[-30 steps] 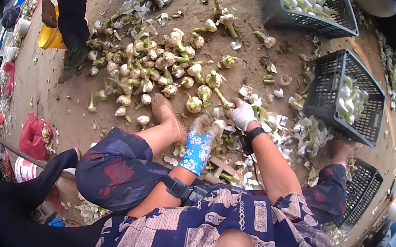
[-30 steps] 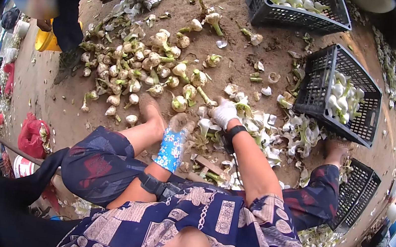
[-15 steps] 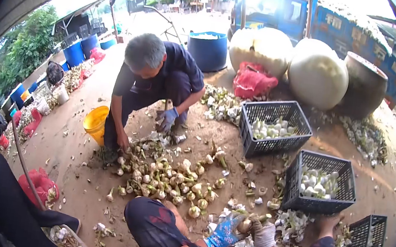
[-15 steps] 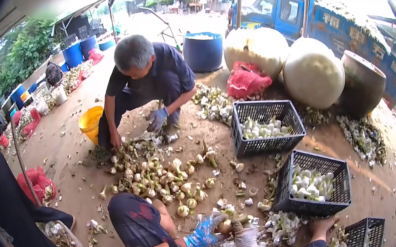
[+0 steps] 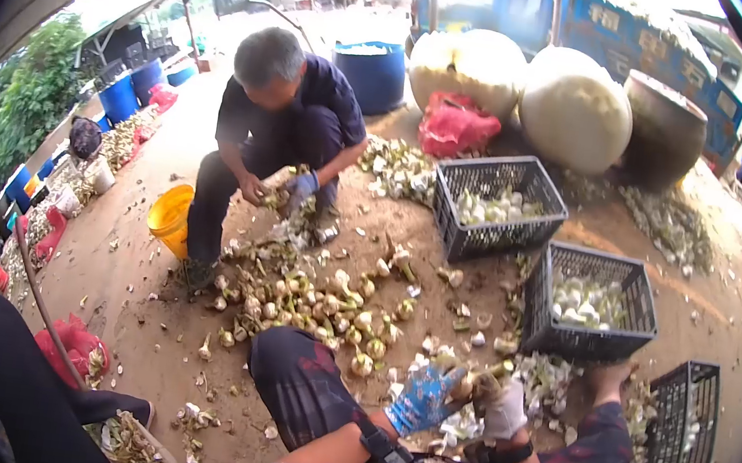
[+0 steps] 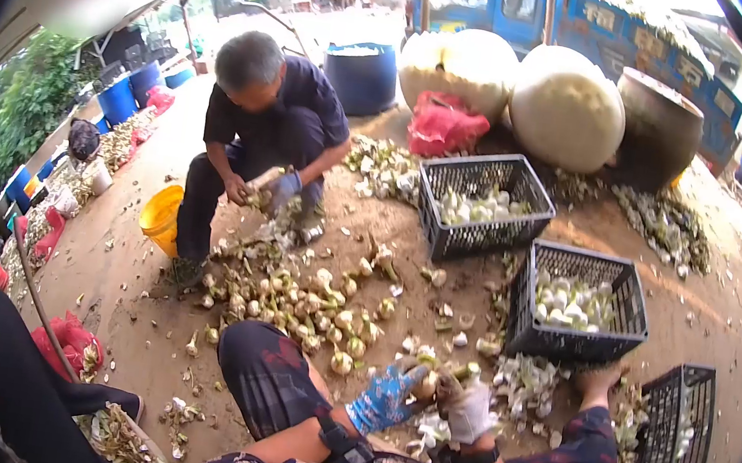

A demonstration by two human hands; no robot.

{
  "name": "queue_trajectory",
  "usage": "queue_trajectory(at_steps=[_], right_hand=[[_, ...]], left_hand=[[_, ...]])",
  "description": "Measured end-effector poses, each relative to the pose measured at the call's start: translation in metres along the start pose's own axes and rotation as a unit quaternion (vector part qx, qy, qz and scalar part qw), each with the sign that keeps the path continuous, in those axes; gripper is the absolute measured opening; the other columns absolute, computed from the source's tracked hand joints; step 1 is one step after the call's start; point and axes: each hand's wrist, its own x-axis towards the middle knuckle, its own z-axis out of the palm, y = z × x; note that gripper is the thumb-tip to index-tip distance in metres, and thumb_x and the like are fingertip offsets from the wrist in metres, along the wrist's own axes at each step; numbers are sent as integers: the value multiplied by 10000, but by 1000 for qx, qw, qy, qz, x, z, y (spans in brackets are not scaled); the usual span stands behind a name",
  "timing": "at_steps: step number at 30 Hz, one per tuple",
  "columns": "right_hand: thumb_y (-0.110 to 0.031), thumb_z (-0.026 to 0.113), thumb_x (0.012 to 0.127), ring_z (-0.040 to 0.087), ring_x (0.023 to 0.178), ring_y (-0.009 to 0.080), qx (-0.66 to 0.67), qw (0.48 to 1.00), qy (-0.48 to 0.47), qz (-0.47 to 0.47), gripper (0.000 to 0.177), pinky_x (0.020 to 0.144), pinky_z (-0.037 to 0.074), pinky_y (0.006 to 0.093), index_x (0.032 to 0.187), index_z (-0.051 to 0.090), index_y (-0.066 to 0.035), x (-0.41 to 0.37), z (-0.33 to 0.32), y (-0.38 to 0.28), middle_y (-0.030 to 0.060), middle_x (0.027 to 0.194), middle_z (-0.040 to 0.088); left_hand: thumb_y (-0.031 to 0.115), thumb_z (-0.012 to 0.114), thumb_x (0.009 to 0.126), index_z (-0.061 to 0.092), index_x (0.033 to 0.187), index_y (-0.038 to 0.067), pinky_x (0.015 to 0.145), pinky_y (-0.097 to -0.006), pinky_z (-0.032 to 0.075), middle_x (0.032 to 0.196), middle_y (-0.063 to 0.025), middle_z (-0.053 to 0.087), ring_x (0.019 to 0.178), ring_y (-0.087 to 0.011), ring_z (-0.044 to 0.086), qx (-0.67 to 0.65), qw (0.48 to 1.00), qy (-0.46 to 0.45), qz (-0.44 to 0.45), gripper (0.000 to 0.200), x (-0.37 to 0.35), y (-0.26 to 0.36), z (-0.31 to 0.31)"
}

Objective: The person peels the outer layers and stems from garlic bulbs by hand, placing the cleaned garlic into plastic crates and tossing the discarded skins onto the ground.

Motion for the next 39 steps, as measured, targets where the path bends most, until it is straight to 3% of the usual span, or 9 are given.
queue_trajectory(at_steps=[14, 16, 19, 21, 24, 29, 33, 36, 39], right_hand=[[-105, 546, 849, 540, 622, 104, 39, 986, -80, 141, 142, 561, 444, 251, 908, 627, -4, -5, 10, -39, 45, 728, 612], [-111, 554, 844, 544, 649, 87, -247, 926, -143, -248, 162, 584, 445, 225, 942, 623, -2, 0, -2, -24, 25, 752, 608], [-119, 558, 838, 527, 591, 64, 125, 986, -109, 31, 154, 530, 417, 206, 924, 619, -6, -7, 5, -17, 10, 711, 590], [-147, 565, 839, 578, 625, 121, 6, 989, -146, 15, 217, 560, 462, 282, 1014, 591, -22, -11, -7, -16, 28, 770, 623], [-186, 555, 880, 404, 452, 10, 81, 986, -8, 143, 219, 416, 277, 172, 1007, 615, -18, -12, 9, -39, -30, 590, 538], [-192, 596, 801, 609, 652, 333, -280, 957, -40, -62, 170, 556, 461, 400, 838, 631, -30, -8, 27, -23, 193, 709, 614], [-174, 565, 817, 615, 692, 226, -142, 961, -225, 73, 153, 642, 474, 333, 850, 641, -45, -16, 20, -43, 106, 712, 628], [-197, 558, 838, 617, 729, 203, 354, 913, -17, 201, 181, 663, 477, 318, 943, 629, -67, -27, -17, -37, 77, 747, 634], [-207, 613, 781, 637, 817, 289, -152, 933, -159, 285, 342, 706, 503, 381, 1042, 548, 5, 1, -61, -55, 105, 789, 627]], left_hand=[[143, 756, 641, 524, 1157, 27, 732, -363, 484, 985, -128, 567, 843, -264, 576, -239, 965, -50, -98, 578, 1, -13, -25], [257, 719, 721, 493, 1207, 53, 740, -366, 492, 1040, -108, 573, 866, -253, 578, -675, 645, -118, -337, 573, -2, -9, -28], [371, 670, 771, 469, 1233, 71, 714, -326, 504, 1064, -93, 577, 865, -232, 584, -862, 361, -91, -344, 586, -14, -21, 0], [389, 639, 807, 473, 1221, 63, 696, -304, 504, 1072, -82, 578, 860, -183, 575, -844, 393, -104, -348, 552, 3, -10, -7], [344, 533, 896, 465, 1223, 34, 755, -302, 492, 1031, -71, 597, 901, -158, 581, -505, 770, 70, -383, 456, -7, -17, 9], [352, 529, 900, 461, 1193, 52, 855, -320, 462, 1112, -96, 550, 1004, -192, 548, -572, 754, -12, -321, 425, 5, -3, 20], [318, 516, 896, 550, 1007, 23, 879, -444, 473, 1027, -144, 600, 976, -289, 575, -904, 221, -56, -360, 316, -1, -29, 22], [295, 517, 894, 588, 934, 29, 827, -421, 502, 1010, -135, 603, 904, -275, 601, -827, 361, 96, -420, 278, 3, -17, 19], [276, 519, 892, 608, 898, 35, 771, -379, 522, 971, -123, 613, 842, -238, 614, -820, 419, 116, -373, 257, 6, -24, 21]])
